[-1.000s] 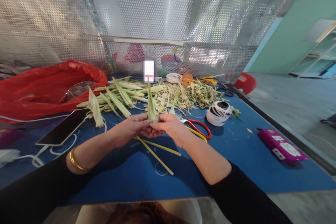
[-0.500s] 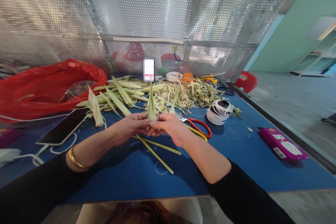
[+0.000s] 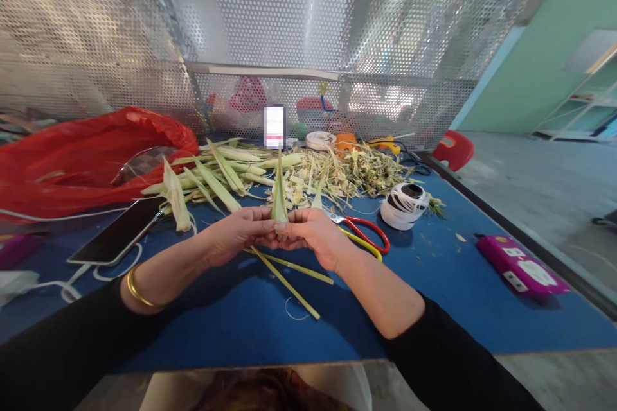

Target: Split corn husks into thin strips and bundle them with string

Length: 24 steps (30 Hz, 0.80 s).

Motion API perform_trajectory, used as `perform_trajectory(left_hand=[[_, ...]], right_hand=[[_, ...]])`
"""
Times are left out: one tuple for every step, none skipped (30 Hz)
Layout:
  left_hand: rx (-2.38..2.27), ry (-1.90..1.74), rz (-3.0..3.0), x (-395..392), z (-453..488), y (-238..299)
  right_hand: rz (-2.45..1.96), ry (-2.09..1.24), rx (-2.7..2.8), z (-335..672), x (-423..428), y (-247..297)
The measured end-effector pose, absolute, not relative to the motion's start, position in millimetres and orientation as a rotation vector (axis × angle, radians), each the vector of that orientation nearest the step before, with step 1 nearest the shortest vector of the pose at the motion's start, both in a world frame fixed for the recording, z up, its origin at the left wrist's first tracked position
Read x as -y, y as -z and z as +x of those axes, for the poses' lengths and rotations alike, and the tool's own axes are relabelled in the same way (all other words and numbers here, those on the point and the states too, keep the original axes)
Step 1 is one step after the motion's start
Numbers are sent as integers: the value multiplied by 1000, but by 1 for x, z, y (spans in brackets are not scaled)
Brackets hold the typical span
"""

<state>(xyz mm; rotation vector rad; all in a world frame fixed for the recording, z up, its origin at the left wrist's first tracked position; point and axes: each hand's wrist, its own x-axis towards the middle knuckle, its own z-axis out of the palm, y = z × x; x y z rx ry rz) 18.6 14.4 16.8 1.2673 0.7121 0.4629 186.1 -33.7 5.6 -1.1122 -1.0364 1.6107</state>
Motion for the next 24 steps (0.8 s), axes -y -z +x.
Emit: perform_trajectory(left_hand=[[-706, -466, 1282, -14, 19, -17], [-699, -465, 1295, -14, 19, -17], [-692, -465, 1304, -14, 19, -17], [-687, -464, 1308, -14, 19, -18], [-686, -461, 1309, -14, 19, -18], [-686, -456, 1308, -14, 19, -18], [-689, -446, 1307, -14, 19, -18], [-694, -429, 1304, -14, 19, -18], [-701, -410, 1300, -15, 19, -18], [-710, -392, 1293, -15, 19, -19], [-718, -377, 1285, -15, 19, -19], [-727, -364, 1277, -15, 19, -19], [-732, -354, 1270, -15, 19, -19], [-730, -348, 1265, -15, 19, -19], [-723, -347, 1263, -15, 18, -18], [-713, -347, 1261, -16, 18, -18], [-704, -351, 1260, -16, 17, -17], [-696, -358, 1259, -16, 17, -17], [-690, -362, 1261, -16, 17, -17], [-687, -360, 1265, -15, 16, -17], [-682, -355, 1270, -15, 16, -17], [-678, -356, 1272, -15, 16, -18], [-677, -368, 1271, -15, 16, -19], [-680, -387, 1269, -15, 16, -19]], right_hand=[[-1111, -1613, 1050, 186, 34, -6], [-1105, -1624, 1065, 186, 34, -6], [-1099, -1636, 1074, 186, 34, -7], [-1091, -1650, 1074, 186, 34, -7], [-1081, -1664, 1065, 186, 34, -7], [-1070, -1680, 1046, 186, 34, -7], [-1057, -1698, 1022, 185, 34, -6], [-1046, -1716, 995, 185, 34, -6], [-1038, -1735, 970, 184, 33, -6], [-1034, -1752, 946, 184, 33, -5], [-1034, -1766, 927, 184, 33, -5], [-1034, -1779, 913, 184, 32, -4], [-1031, -1792, 906, 184, 32, -4], [-1025, -1803, 904, 184, 32, -4], [-1017, -1812, 905, 184, 32, -4], [-1012, -1818, 910, 185, 32, -4], [-1008, -1822, 917, 185, 32, -4], [-1005, -1823, 926, 185, 32, -4], [-1000, -1823, 936, 185, 32, -4], [-995, -1824, 948, 185, 33, -4], [-987, -1824, 962, 185, 33, -3], [-979, -1818, 976, 186, 33, -3], [-973, -1802, 988, 186, 33, -3], [-973, -1780, 1000, 186, 34, -4]])
